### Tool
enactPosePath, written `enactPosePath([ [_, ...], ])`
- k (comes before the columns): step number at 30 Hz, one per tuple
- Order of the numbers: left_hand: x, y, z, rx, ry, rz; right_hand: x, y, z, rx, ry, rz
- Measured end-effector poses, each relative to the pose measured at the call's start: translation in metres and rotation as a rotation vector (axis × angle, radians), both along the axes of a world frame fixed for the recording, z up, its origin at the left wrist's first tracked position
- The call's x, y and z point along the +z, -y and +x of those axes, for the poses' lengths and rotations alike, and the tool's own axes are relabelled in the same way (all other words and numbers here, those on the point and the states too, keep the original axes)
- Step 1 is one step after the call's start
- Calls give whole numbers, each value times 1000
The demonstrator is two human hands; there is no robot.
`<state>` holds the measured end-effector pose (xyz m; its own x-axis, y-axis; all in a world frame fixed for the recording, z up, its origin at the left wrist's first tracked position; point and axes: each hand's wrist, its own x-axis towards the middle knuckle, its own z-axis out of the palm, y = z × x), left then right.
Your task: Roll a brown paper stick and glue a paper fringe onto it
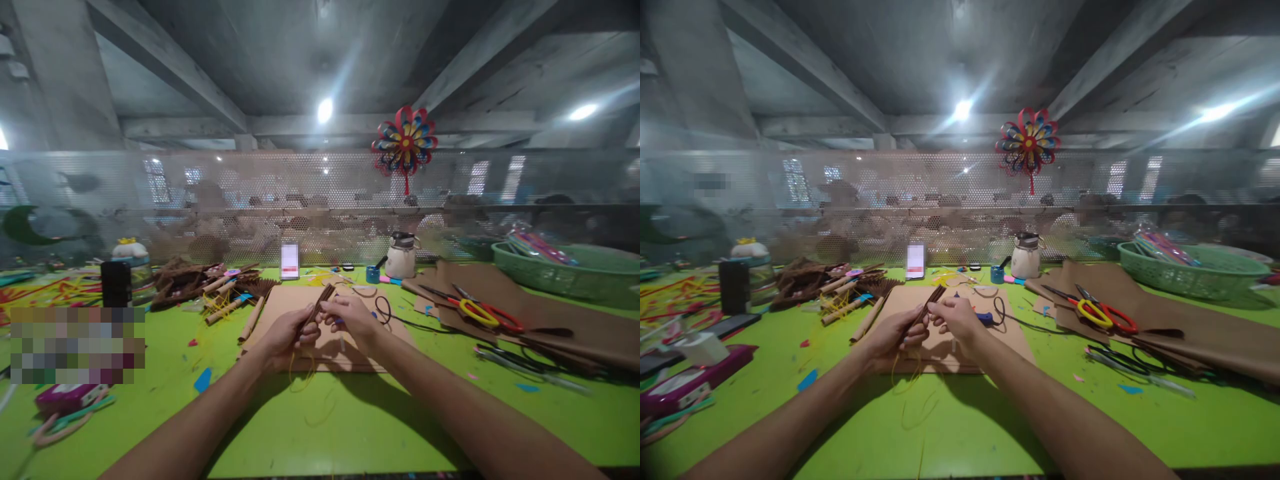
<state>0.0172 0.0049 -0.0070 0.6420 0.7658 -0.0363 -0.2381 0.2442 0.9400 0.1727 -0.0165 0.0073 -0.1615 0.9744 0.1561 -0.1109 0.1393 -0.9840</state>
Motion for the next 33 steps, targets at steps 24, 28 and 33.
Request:
enactPosePath([
  [24,2,10,0,-39,-98,38,0,-10,11,-75,156,236],
  [28,0,7,-1,-43,-60,-8,0,-7,11,-36,198,226],
  [33,-3,5,-1,-49,-41,-23,-4,-10,11,-34,165,190],
])
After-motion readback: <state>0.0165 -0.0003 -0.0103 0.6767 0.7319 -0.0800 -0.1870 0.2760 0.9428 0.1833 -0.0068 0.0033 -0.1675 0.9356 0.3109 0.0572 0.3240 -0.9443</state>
